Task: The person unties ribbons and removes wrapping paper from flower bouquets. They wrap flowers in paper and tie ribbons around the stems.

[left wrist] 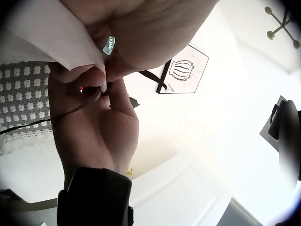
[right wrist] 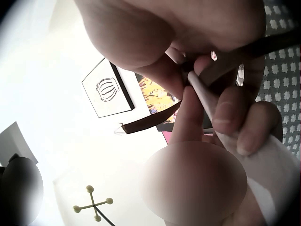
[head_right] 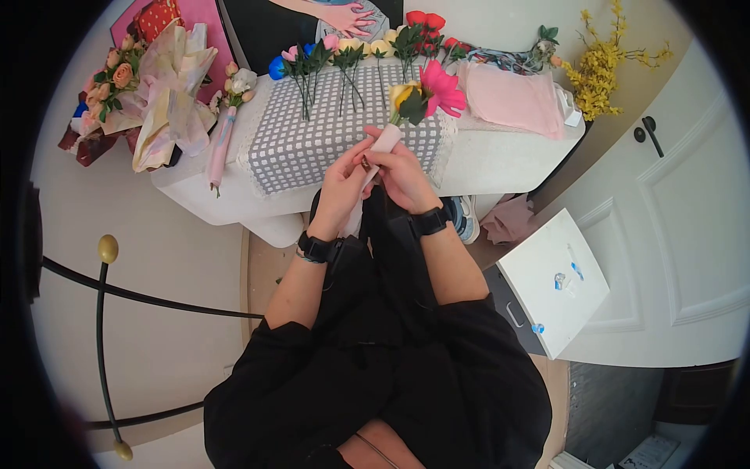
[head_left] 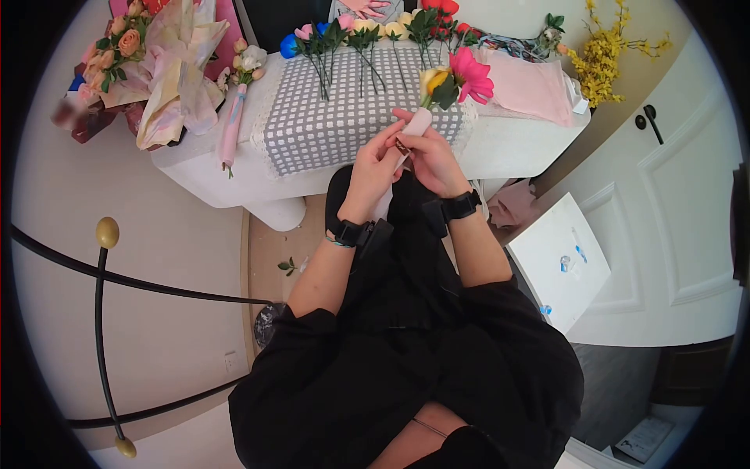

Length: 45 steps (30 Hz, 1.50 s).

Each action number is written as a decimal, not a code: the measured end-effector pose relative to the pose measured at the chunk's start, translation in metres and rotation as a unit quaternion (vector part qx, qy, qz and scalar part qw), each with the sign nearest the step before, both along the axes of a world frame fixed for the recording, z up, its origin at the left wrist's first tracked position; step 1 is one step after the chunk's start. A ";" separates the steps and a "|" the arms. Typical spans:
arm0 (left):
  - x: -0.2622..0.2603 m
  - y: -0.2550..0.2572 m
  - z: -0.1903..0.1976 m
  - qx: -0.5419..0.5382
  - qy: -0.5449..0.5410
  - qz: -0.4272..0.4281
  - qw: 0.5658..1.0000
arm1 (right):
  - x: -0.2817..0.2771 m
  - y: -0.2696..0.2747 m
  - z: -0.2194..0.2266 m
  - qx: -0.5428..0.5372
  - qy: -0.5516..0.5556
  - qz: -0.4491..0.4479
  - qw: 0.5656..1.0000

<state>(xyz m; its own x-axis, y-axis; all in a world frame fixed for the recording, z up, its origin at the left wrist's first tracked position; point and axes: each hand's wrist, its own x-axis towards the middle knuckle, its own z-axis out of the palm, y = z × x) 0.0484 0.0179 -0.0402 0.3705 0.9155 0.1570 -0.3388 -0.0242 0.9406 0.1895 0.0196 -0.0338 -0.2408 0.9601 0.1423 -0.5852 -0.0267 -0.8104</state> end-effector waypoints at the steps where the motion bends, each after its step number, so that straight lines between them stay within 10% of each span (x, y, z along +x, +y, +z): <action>1: 0.000 0.003 0.000 0.006 -0.003 0.016 1.000 | -0.001 0.004 0.001 -0.014 -0.004 0.016 1.000; 11: -0.002 0.060 0.011 0.017 -0.034 0.115 0.993 | -0.013 0.034 0.032 0.005 -0.218 -0.051 0.975; 17: 0.002 0.098 0.020 0.000 -0.017 0.122 0.992 | -0.005 0.083 0.030 0.078 -0.472 -0.172 0.861; 23: 0.006 0.136 -0.001 0.029 -0.006 0.146 0.989 | 0.002 0.129 0.027 0.070 -0.520 -0.156 0.837; 28: -0.002 0.137 0.007 0.178 0.259 0.295 0.902 | 0.005 0.137 0.027 0.029 -0.498 -0.180 0.848; 34: -0.019 0.148 0.009 0.224 0.380 0.251 0.861 | 0.011 0.148 0.015 0.042 -0.555 -0.178 0.811; 45: -0.037 0.167 0.019 0.105 0.370 0.191 0.903 | 0.011 0.152 0.001 0.109 -0.606 -0.221 0.756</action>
